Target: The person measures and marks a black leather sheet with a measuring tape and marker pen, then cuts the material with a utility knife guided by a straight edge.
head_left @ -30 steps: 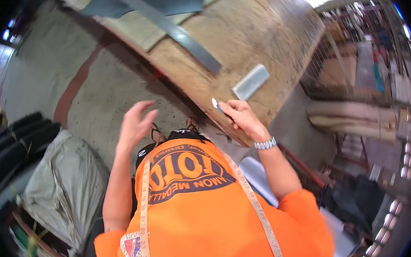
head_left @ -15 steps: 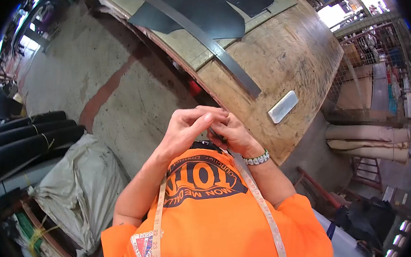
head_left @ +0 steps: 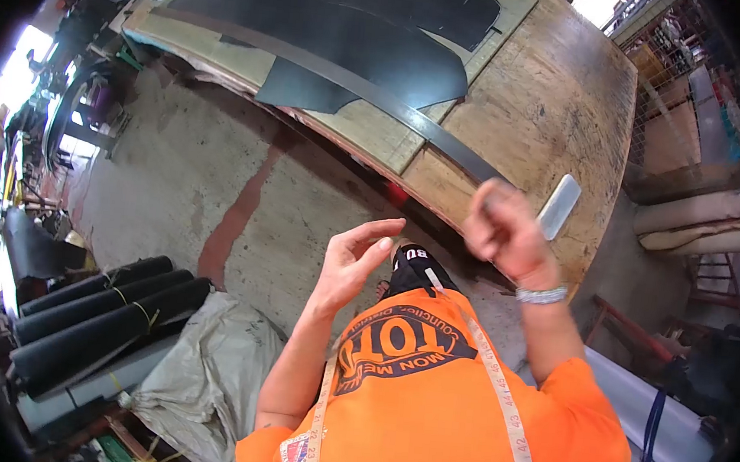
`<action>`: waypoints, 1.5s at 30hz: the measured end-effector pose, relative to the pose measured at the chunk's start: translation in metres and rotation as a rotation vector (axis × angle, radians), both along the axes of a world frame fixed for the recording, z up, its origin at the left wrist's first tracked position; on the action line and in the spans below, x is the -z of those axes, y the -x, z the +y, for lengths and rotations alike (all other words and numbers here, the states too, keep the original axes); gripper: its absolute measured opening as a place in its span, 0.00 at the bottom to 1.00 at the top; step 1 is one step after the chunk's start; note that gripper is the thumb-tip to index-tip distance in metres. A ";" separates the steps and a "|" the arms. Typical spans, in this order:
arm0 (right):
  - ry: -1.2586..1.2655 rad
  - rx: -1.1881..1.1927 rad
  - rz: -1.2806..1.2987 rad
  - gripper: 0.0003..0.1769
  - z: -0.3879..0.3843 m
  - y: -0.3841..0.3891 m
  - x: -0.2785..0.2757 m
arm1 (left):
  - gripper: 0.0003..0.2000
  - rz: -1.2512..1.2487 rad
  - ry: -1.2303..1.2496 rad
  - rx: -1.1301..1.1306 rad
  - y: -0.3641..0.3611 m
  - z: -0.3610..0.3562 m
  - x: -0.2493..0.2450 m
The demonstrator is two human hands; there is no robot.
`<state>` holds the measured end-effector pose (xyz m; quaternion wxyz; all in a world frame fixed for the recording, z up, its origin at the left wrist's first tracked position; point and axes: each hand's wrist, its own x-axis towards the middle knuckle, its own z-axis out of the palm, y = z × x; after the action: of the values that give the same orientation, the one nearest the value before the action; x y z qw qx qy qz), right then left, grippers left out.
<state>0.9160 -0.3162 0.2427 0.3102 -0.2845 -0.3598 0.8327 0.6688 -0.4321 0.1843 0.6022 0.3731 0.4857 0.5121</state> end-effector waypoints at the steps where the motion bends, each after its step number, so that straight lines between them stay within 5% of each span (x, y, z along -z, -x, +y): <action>1: -0.027 0.196 -0.113 0.09 0.020 -0.012 -0.002 | 0.21 0.078 0.041 0.019 0.007 0.011 0.007; 5: -0.469 0.728 -0.607 0.26 0.100 -0.059 0.028 | 0.18 0.584 -0.112 0.085 0.038 0.079 0.039; 9: -0.274 0.759 -0.581 0.27 0.162 -0.070 0.075 | 0.19 0.978 -0.277 0.106 0.085 0.189 0.073; 16: 0.278 0.926 -0.156 0.27 0.241 -0.072 0.154 | 0.24 1.417 -0.428 0.207 0.147 0.320 0.112; 19: 0.342 0.977 0.088 0.28 0.246 -0.072 0.158 | 0.25 1.424 -0.462 0.320 0.158 0.333 0.105; 25: 0.352 1.063 0.039 0.29 0.255 -0.070 0.186 | 0.28 1.386 -0.484 0.372 0.161 0.337 0.098; 28: 0.326 1.116 -0.382 0.31 0.250 -0.060 0.194 | 0.25 1.380 -0.538 0.402 0.169 0.345 0.091; 32: 0.279 1.097 -0.592 0.21 0.244 -0.059 0.214 | 0.21 1.321 -0.612 0.371 0.178 0.353 0.101; 38: 0.147 1.004 -0.864 0.23 0.254 -0.085 0.257 | 0.18 1.385 -0.629 0.383 0.222 0.378 0.114; 45: 0.004 0.878 -1.201 0.23 0.269 -0.059 0.227 | 0.16 1.445 -0.638 0.207 0.375 0.434 0.112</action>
<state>0.9745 -0.0476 0.0158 0.3640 -0.8087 -0.3191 0.3341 0.2937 0.0024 0.0727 0.0467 0.8105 0.5489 0.1993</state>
